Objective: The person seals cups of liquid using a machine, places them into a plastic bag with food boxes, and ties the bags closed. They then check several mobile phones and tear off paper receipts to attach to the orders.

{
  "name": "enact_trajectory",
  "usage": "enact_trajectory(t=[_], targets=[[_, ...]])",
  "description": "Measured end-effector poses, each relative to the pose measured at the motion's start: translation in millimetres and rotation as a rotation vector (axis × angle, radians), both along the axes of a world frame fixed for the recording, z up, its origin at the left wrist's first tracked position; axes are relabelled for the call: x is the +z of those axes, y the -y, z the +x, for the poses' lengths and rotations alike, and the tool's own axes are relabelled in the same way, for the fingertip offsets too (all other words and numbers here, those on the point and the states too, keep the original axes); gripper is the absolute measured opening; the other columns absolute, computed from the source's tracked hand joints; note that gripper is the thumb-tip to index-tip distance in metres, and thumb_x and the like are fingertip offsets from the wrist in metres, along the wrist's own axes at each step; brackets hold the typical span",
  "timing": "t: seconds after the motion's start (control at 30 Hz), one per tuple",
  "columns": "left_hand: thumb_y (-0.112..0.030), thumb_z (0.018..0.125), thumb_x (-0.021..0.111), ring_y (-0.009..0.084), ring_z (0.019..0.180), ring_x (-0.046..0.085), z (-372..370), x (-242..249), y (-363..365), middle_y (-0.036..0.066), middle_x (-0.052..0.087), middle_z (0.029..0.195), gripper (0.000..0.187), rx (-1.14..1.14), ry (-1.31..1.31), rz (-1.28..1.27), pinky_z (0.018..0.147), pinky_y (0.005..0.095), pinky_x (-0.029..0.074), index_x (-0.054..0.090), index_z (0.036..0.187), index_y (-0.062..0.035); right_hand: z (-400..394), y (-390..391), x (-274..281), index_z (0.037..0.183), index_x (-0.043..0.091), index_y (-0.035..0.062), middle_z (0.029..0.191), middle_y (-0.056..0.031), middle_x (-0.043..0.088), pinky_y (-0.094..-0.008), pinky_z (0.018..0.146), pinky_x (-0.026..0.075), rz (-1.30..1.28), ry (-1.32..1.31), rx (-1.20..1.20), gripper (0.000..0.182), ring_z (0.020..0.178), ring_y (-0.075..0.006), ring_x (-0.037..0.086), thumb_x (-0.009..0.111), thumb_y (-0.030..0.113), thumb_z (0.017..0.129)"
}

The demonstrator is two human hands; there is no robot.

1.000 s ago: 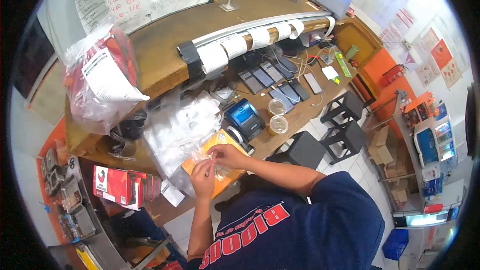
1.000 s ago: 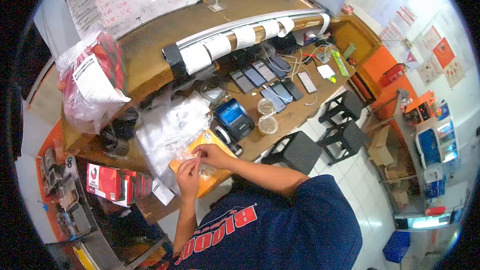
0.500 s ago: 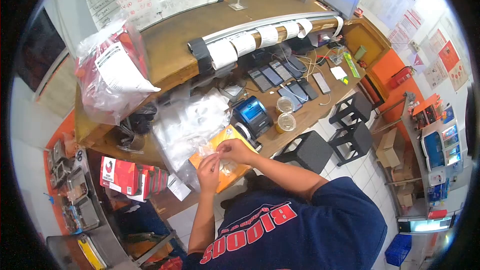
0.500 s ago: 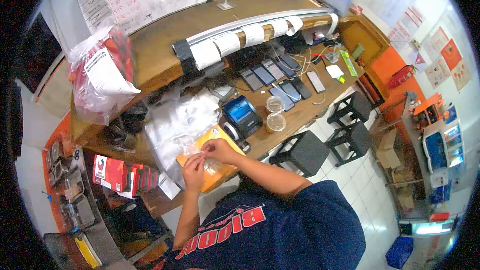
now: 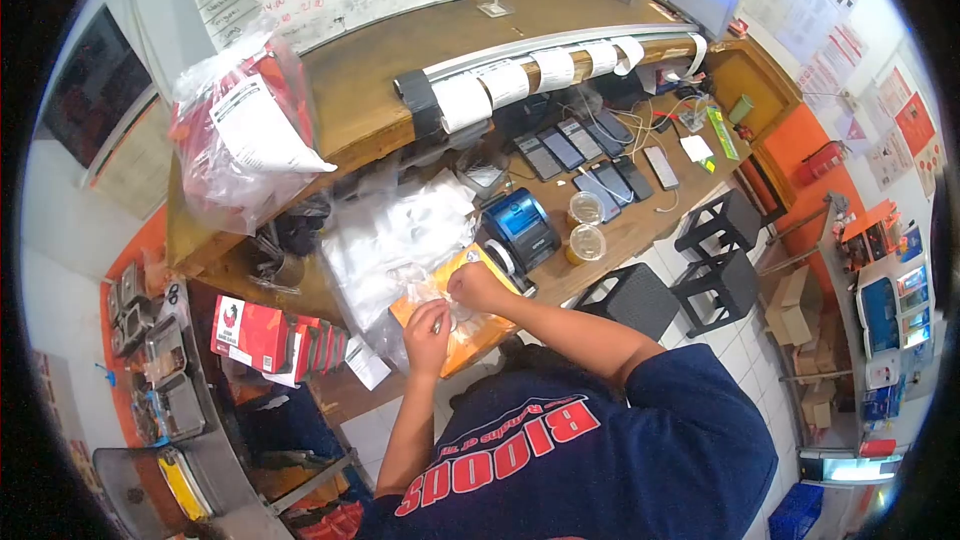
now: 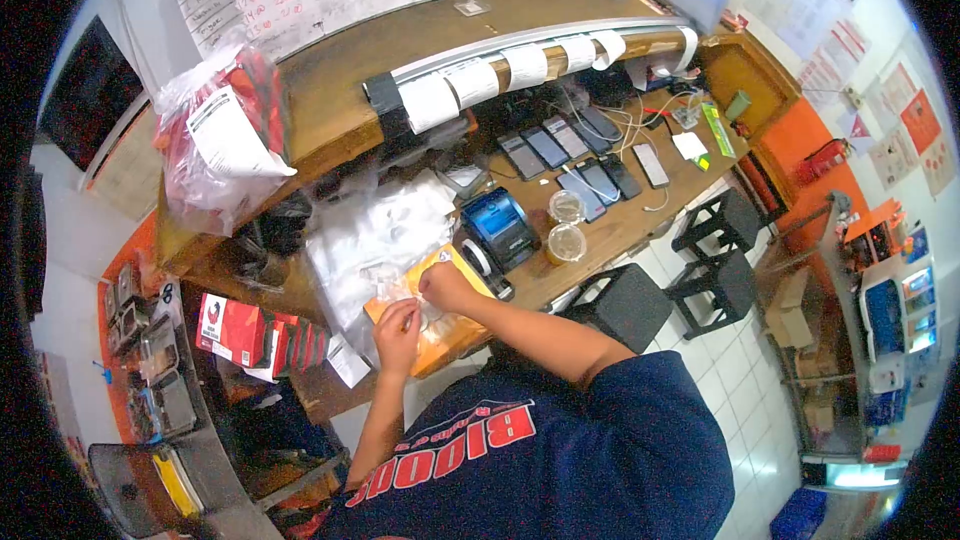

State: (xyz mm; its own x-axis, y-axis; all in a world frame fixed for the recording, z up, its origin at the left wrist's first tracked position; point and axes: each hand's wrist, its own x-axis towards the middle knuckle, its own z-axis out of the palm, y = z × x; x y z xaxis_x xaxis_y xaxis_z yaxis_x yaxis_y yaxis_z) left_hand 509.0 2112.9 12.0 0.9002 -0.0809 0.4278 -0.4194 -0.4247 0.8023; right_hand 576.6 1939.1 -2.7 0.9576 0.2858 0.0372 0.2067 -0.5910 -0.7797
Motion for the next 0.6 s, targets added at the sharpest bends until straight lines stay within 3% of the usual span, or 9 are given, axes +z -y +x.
enact_trajectory(t=[0.2, 0.27, 0.3, 0.37, 0.6], targets=[[0.002, 0.082, 0.071, 0.0241, 0.089, 0.072, 0, 4, 6, 0.014, 0.074, 0.1, 0.011, 0.045, 0.021, 0.006, 0.077, 0.032, 0.057, 0.073, 0.093, 0.002, -6, 8, 10, 0.085, 0.078, 0.002, 0.082, -0.0161, 0.074, -0.0337, 0.074, 0.056, -0.01, 0.078, 0.039, 0.014, 0.076, -0.0236, 0.073, 0.074, 0.009, 0.073], [0.002, 0.082, 0.071, 0.024, 0.089, 0.072, 0, 5, 9, 0.014, 0.074, 0.1, 0.011, 0.064, 0.031, 0.019, 0.077, 0.0318, 0.057, 0.073, 0.093, 0.0017, -9, 11, 20, 0.09, 0.078, 0.0009, 0.083, -0.012, 0.076, -0.0302, 0.074, 0.056, 0.258, -0.206, -0.002, 0.014, 0.076, -0.0164, 0.071, 0.075, 0.008, 0.078], [0.001, 0.082, 0.071, 0.0263, 0.09, 0.072, -1, 4, 10, 0.014, 0.073, 0.1, 0.012, 0.078, 0.005, 0.006, 0.079, 0.0335, 0.057, 0.073, 0.094, 0.0013, -10, 12, 21, 0.09, 0.078, 0.0009, 0.083, -0.012, 0.076, -0.0302, 0.074, 0.056, 0.257, -0.207, 0.0, 0.014, 0.076, -0.0164, 0.071, 0.075, 0.008, 0.078], [-0.001, 0.081, 0.071, 0.0287, 0.091, 0.071, 0, 3, 12, 0.014, 0.073, 0.101, 0.013, 0.092, -0.021, -0.008, 0.081, 0.0351, 0.056, 0.073, 0.094, 0.0009, -11, 15, 22, 0.096, 0.078, -0.0008, 0.086, -0.007, 0.075, -0.0266, 0.074, 0.055, 0.411, -0.458, -0.058, 0.015, 0.079, -0.0112, 0.067, 0.076, 0.007, 0.083], [0.0, 0.08, 0.071, 0.027, 0.087, 0.071, 0, 4, 13, 0.014, 0.073, 0.1, 0.013, 0.093, -0.034, 0.024, 0.078, 0.034, 0.056, 0.073, 0.094, 0.0012, -12, 18, 28, 0.101, 0.077, -0.0013, 0.09, -0.0056, 0.073, -0.0241, 0.073, 0.053, 0.539, -0.598, -0.097, 0.017, 0.081, -0.0097, 0.066, 0.074, 0.004, 0.085]])
